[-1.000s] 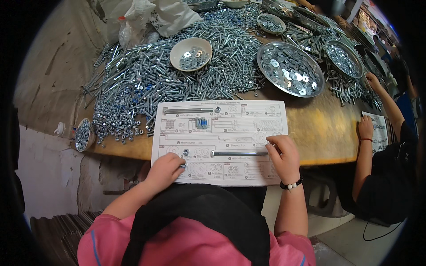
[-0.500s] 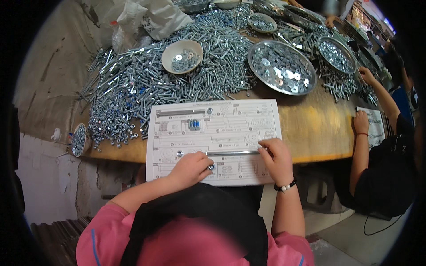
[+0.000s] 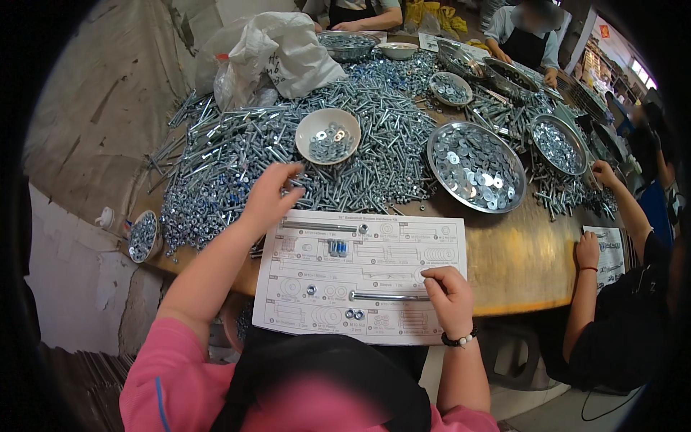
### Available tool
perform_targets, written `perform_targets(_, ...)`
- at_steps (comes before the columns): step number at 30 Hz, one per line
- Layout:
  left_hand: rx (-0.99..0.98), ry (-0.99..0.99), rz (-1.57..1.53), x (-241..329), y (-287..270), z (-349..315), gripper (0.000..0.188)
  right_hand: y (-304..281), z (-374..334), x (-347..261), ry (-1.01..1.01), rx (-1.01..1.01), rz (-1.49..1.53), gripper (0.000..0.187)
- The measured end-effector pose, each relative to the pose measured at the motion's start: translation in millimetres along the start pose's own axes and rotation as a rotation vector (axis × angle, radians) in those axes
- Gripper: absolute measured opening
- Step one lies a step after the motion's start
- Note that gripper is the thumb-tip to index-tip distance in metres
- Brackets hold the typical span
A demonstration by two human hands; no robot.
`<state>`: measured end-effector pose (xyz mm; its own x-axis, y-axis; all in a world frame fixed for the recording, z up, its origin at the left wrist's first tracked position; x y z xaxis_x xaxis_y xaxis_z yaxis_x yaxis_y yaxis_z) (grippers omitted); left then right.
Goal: The person picks bolts, nuts, and washers from a large pile on a table and places them onto a printed instruction sheet. They repeatedly select individual fasteners and arrange them in designated spots on the sheet while other workers perform similar tasks nearby.
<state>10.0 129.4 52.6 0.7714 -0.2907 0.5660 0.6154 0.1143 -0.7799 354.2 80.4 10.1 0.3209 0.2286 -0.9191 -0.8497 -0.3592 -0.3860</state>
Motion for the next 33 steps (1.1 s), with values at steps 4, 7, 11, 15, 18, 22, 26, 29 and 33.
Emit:
perform_targets(4, -0.037, -0.019, 0.112, -26, 7, 70, 0.038, 23, 0, -14, -0.023, -0.106, 0.021, 0.011)
perform_targets(7, -0.207, -0.036, 0.315, -47, 34, 112, 0.033, 43, -2, -24, -0.082, -0.236, -0.013, 0.012)
perform_targets(11, -0.465, -0.156, 0.450, -55, 63, 138, 0.030, 52, -6, -27, -0.113, -0.335, -0.001, 0.013)
perform_targets(15, -0.509, -0.173, 0.443, -57, 61, 149, 0.028, 51, -6, -27, -0.114, -0.347, -0.011, 0.014)
perform_targets(18, -0.473, -0.161, 0.538, -63, 66, 154, 0.019, 50, -3, -27, -0.121, -0.337, -0.025, 0.013)
perform_targets(22, -0.376, -0.190, 0.558, -65, 61, 151, 0.016, 50, -1, -29, -0.109, -0.343, -0.027, 0.013)
perform_targets(26, -0.370, -0.230, 0.420, -82, 55, 151, 0.016, 49, -1, -29, -0.116, -0.347, -0.032, 0.013)
perform_targets(29, -0.355, -0.221, 0.342, -84, 50, 151, 0.016, 47, -2, -25, -0.097, -0.339, -0.038, 0.013)
perform_targets(33, -0.323, -0.094, 0.457, -90, 50, 150, 0.016, 46, -1, -28, -0.117, -0.321, -0.042, 0.013)
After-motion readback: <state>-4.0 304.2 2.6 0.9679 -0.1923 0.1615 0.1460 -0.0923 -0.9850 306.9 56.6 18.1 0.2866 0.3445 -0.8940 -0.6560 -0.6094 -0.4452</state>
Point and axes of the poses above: each hand's wrist, its own z-axis towards the middle knuckle, its own y-axis out of the palm, x = y × z, the point moved 4 cm from there along z, towards the middle knuckle, and after that the axes turned 12 degrees about -x, right-handed, at the moved point
